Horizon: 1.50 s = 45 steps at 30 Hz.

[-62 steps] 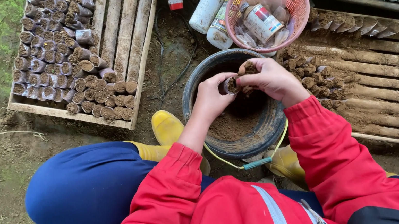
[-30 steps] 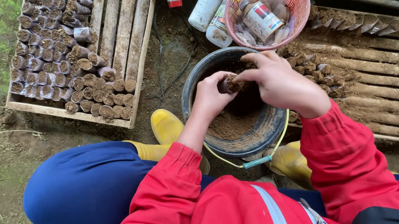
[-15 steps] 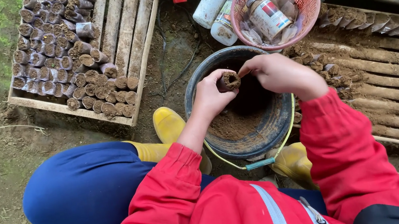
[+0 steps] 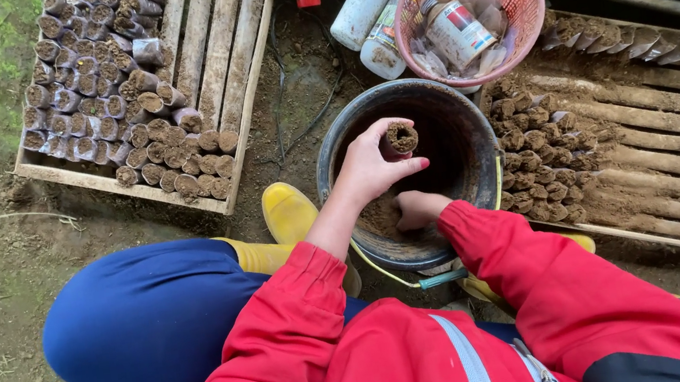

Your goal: Filling small plastic seedling bags with soil by hand from a bucket in a nursery setting.

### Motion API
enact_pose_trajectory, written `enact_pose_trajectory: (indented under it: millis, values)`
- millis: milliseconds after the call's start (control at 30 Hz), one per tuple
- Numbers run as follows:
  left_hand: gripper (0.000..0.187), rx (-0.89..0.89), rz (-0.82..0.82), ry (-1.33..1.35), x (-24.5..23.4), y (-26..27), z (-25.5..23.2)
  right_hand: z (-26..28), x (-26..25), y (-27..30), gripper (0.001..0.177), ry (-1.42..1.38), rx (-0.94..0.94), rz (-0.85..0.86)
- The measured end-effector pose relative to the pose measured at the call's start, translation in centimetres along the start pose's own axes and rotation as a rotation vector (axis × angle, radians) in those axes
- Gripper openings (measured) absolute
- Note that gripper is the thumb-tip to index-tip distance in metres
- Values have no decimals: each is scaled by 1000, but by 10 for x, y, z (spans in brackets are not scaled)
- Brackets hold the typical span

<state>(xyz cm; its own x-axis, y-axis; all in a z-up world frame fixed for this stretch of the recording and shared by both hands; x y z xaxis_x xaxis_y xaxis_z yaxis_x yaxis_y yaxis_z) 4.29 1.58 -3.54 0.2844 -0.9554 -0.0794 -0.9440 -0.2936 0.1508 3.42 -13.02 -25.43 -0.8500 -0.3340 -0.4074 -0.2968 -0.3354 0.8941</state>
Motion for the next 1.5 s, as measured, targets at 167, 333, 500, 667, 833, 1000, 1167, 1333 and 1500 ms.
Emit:
enact_pose_trajectory:
  millis: [167,333,500,667,833,1000,1167,1333,1500]
  values:
    - [52,56,5,-248,-7,-2,13,-9,-69,52,27,-640,-144,182]
    - [48,75,27,-373,-15,-6,19,-13,-123,80,27,-1311,-202,194]
    - [46,11,52,-443,-15,-5,27,7,-164,114,39,-1875,-297,164]
    - [44,10,97,-427,-6,-2,19,41,-195,159,51,-1938,-636,146]
    - [33,-17,107,-346,1,4,10,49,-199,176,51,-1929,-751,-81]
    - [36,-18,123,-356,0,4,9,42,-202,169,51,-1916,-852,-189]
    - [39,-25,135,-306,-2,4,7,47,-202,181,52,-1804,-895,-250]
    - [41,-19,103,-283,-5,4,-2,53,-206,215,49,-1587,-922,-383]
    - [20,14,109,-235,-8,8,-43,63,-213,259,69,-555,-889,-887]
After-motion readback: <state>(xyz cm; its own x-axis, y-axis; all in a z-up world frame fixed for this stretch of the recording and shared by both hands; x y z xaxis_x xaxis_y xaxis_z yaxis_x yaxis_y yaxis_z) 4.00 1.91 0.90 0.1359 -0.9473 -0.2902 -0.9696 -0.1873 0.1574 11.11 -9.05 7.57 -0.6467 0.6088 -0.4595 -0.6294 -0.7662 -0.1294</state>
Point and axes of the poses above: each hand's wrist, its own y-axis away from the middle knuckle, its own x-axis out of the palm, z = x × y, the point moved 5 cm from there along -y, towards the middle knuckle, and after that the axes turned 15 degrees about x, right-handed, at the moved point
